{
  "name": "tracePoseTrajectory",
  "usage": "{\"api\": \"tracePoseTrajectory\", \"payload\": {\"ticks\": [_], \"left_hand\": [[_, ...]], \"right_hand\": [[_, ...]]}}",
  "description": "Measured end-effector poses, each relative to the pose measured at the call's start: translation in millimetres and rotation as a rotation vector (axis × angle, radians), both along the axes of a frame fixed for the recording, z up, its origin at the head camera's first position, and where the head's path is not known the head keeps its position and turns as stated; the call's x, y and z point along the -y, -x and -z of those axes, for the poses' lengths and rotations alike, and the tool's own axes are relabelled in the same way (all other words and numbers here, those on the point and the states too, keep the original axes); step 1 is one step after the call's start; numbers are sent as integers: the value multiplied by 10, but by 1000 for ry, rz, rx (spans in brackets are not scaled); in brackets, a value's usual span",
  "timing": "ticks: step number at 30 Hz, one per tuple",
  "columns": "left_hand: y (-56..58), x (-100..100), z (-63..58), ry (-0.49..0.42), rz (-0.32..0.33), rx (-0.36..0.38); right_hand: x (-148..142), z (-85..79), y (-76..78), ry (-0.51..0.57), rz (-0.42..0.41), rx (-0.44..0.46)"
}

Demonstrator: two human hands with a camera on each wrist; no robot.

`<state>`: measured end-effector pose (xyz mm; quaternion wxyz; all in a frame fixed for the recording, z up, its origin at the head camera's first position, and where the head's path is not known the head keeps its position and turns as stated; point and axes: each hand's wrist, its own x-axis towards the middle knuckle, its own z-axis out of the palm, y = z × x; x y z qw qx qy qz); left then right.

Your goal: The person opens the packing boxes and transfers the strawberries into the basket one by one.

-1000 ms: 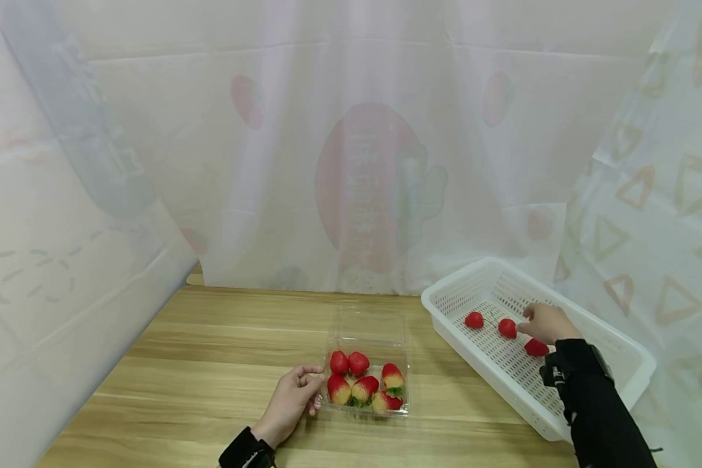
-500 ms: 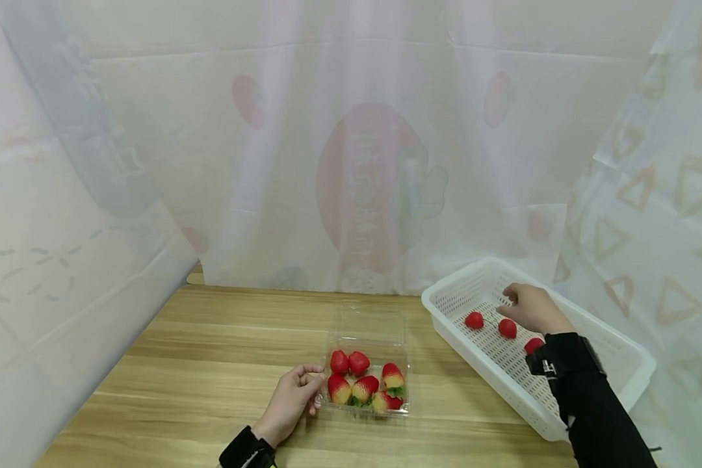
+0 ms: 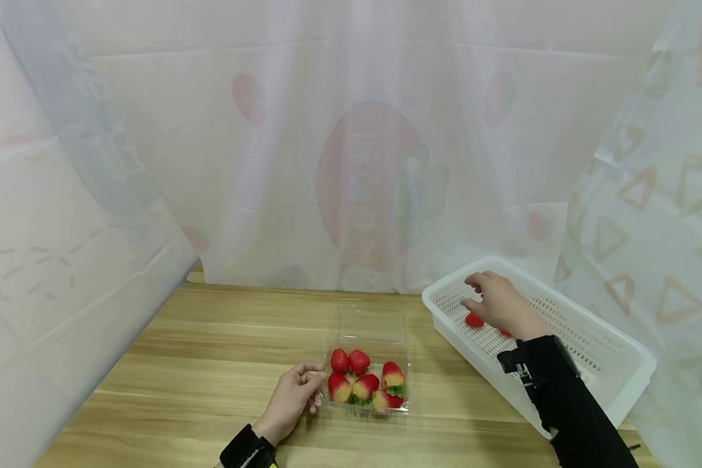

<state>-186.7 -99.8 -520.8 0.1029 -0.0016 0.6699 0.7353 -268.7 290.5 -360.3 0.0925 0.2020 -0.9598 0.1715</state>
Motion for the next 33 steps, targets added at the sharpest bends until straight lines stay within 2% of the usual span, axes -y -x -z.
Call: {"api": "tracePoseTrajectory", "payload": {"ticks": [7,13,17,25,33], "left_hand": [[5,3,15,0,-3,11],[-4,4,20,1,-8,17],[-5,-4,16,7,-12,16],[-14,-14,16,0,-4,15],[-10,-5,21,-4,-6,16]], "right_hand": [[311,66,-126,60,-88,-92],[579,268,-219,99,-222,-219],[775,390,-281,108,-300,-237],[1075,635,-427,89,-391,-117],[1270,815,-516,66,-398,36]]}}
